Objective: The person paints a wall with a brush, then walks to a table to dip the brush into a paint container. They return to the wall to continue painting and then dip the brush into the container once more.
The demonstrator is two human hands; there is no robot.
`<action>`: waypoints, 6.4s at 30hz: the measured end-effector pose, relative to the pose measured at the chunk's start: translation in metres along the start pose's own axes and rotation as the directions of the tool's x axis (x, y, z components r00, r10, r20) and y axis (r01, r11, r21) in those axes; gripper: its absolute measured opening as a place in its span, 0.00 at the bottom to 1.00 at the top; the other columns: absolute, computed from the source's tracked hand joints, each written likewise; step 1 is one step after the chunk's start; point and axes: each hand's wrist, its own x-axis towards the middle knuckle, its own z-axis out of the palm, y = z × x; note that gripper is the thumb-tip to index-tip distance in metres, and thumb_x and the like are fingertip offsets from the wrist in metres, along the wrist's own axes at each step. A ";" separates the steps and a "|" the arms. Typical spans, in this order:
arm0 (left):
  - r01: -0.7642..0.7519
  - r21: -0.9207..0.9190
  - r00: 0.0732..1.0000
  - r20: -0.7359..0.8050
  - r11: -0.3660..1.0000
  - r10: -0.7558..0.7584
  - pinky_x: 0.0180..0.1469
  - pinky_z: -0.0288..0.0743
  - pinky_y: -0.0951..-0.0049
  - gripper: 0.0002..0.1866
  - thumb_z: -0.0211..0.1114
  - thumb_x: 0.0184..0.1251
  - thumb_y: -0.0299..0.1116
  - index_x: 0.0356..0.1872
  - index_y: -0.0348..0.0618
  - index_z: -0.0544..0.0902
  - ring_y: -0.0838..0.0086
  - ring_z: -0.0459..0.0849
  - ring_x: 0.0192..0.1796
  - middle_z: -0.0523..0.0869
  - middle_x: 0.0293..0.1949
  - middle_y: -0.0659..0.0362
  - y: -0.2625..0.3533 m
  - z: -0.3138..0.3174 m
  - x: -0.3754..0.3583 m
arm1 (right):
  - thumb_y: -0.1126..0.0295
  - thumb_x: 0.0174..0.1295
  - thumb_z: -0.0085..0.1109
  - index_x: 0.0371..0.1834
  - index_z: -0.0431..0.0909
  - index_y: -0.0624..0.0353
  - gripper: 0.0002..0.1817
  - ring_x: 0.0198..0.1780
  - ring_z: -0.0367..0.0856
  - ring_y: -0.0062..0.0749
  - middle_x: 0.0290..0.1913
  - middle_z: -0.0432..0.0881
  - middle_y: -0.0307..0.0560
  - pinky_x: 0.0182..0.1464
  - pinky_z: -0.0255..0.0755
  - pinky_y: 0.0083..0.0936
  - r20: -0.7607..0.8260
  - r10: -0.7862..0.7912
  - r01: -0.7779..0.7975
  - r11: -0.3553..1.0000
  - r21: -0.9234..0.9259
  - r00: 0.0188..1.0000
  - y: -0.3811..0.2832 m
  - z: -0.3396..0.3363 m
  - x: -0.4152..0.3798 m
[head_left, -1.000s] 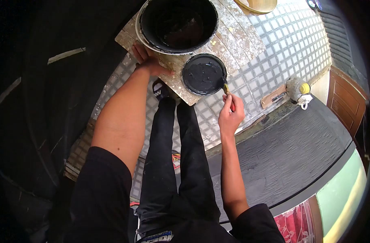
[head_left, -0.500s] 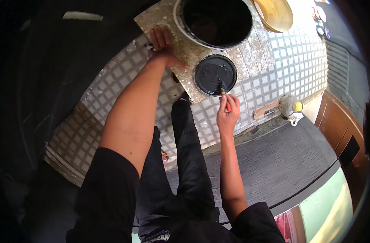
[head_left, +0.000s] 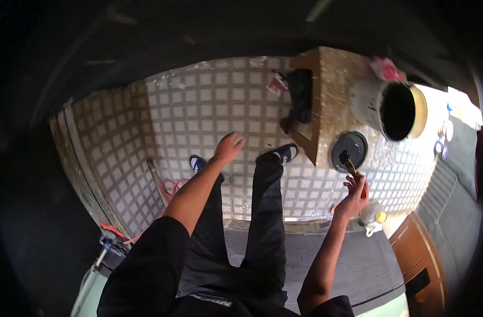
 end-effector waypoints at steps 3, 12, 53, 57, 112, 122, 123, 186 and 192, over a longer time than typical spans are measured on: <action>0.414 0.157 0.899 0.087 0.897 -0.430 0.55 0.81 0.55 0.24 0.67 0.67 0.49 0.54 0.41 0.82 0.49 0.88 0.53 0.90 0.48 0.47 -0.126 -0.064 -0.082 | 0.60 0.78 0.55 0.54 0.81 0.68 0.19 0.41 0.87 0.32 0.50 0.88 0.52 0.39 0.78 0.25 0.036 0.033 -0.036 0.997 0.073 0.999 -0.021 0.053 -0.033; 0.549 -0.192 0.736 -0.350 0.813 -0.579 0.52 0.81 0.61 0.22 0.71 0.68 0.41 0.55 0.38 0.81 0.58 0.88 0.48 0.87 0.48 0.45 -0.289 -0.218 -0.248 | 0.63 0.79 0.55 0.55 0.80 0.67 0.16 0.39 0.88 0.30 0.52 0.86 0.50 0.38 0.83 0.21 0.394 0.085 -0.126 0.989 0.081 0.915 -0.011 0.211 -0.134; 0.591 -0.800 -0.445 -0.428 0.101 -0.786 0.80 0.37 0.47 0.45 0.50 0.75 0.65 0.84 0.54 0.51 0.56 0.42 0.86 0.47 0.85 0.51 -0.465 -0.532 -0.376 | 0.71 0.78 0.55 0.52 0.82 0.72 0.13 0.47 0.89 0.36 0.51 0.84 0.55 0.51 0.84 0.30 0.784 -0.013 0.151 0.979 0.135 -0.620 -0.031 0.743 -1.020; 0.591 -0.804 -0.453 -0.397 0.064 -0.799 0.79 0.37 0.50 0.44 0.50 0.73 0.66 0.84 0.57 0.52 0.59 0.44 0.86 0.48 0.85 0.53 -0.469 -0.533 -0.375 | 0.77 0.72 0.60 0.50 0.85 0.66 0.08 0.47 0.87 0.37 0.51 0.83 0.53 0.50 0.82 0.29 0.551 -0.246 0.088 0.855 0.511 -0.798 -0.018 0.778 -1.066; 0.606 -0.794 -0.430 -0.382 0.052 -0.818 0.78 0.43 0.46 0.45 0.54 0.72 0.61 0.84 0.53 0.53 0.56 0.51 0.84 0.47 0.85 0.50 -0.473 -0.535 -0.377 | 0.91 0.49 0.66 0.44 0.86 0.69 0.17 0.51 0.84 0.49 0.56 0.82 0.63 0.50 0.81 0.38 -0.081 -0.791 -0.171 0.030 0.985 -0.607 0.016 0.826 -1.114; 0.616 -0.787 -0.445 -0.399 0.049 -0.802 0.78 0.44 0.47 0.44 0.52 0.72 0.63 0.84 0.56 0.53 0.57 0.53 0.83 0.50 0.84 0.51 -0.472 -0.535 -0.377 | 0.82 0.61 0.65 0.42 0.85 0.64 0.07 0.45 0.86 0.48 0.50 0.86 0.53 0.47 0.80 0.33 0.259 -0.377 0.135 0.324 0.936 -0.889 0.080 0.851 -1.088; 0.616 -0.786 -0.445 -0.403 0.052 -0.800 0.78 0.44 0.47 0.44 0.52 0.72 0.63 0.84 0.56 0.53 0.57 0.53 0.83 0.50 0.84 0.51 -0.473 -0.536 -0.377 | 0.82 0.61 0.65 0.42 0.85 0.64 0.07 0.45 0.86 0.48 0.50 0.86 0.53 0.47 0.80 0.33 0.258 -0.381 0.134 0.322 0.937 -0.888 0.077 0.852 -1.090; 0.621 -0.782 -0.435 -0.405 0.058 -0.804 0.78 0.44 0.44 0.45 0.56 0.72 0.60 0.84 0.54 0.53 0.57 0.52 0.83 0.47 0.85 0.51 -0.471 -0.535 -0.375 | 0.84 0.66 0.63 0.46 0.86 0.71 0.07 0.49 0.89 0.40 0.49 0.86 0.56 0.46 0.85 0.28 -0.009 -0.820 -0.131 0.081 0.988 -0.573 0.004 0.854 -1.093; 0.619 -0.783 -0.439 -0.401 0.053 -0.804 0.78 0.44 0.44 0.45 0.56 0.72 0.60 0.84 0.54 0.53 0.56 0.52 0.83 0.48 0.85 0.51 -0.472 -0.537 -0.374 | 0.82 0.68 0.62 0.43 0.85 0.70 0.05 0.43 0.88 0.36 0.44 0.84 0.53 0.44 0.82 0.28 0.177 -0.742 0.042 0.198 0.979 -0.647 0.061 0.867 -1.082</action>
